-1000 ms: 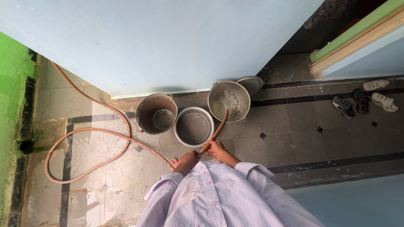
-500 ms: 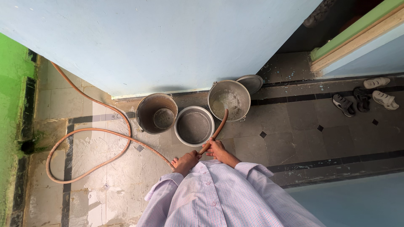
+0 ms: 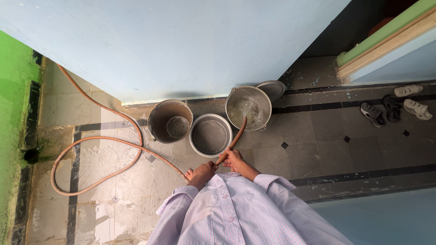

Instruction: The person uses a hose to fill several green plastic buckets and metal buckets with water. They move the hose between containers to ensure each one is filled.

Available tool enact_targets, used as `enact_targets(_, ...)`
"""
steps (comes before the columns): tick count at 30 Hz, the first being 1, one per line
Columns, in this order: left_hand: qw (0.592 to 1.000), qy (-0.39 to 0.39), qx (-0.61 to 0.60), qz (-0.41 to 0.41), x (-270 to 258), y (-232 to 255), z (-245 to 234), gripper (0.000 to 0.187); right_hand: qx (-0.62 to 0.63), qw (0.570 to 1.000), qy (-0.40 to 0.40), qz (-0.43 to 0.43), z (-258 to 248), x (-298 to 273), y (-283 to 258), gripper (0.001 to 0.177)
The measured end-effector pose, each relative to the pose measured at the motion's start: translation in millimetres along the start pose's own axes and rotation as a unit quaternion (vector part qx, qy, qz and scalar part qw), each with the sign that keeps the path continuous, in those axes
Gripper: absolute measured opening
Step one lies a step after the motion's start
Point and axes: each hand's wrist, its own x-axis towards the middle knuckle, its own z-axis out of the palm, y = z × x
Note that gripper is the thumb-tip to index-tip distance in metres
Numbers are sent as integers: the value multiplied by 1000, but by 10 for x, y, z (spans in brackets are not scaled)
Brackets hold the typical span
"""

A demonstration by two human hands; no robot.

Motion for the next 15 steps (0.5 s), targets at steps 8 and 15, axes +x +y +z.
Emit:
enact_targets(8, 991, 87, 10, 106, 368, 53, -224, 63, 63, 997, -12, -46, -25, 302, -373, 40)
enact_targets(15, 956, 170, -133, 199, 460, 326, -592, 52, 86, 992, 53, -79, 57, 137, -1029, 41)
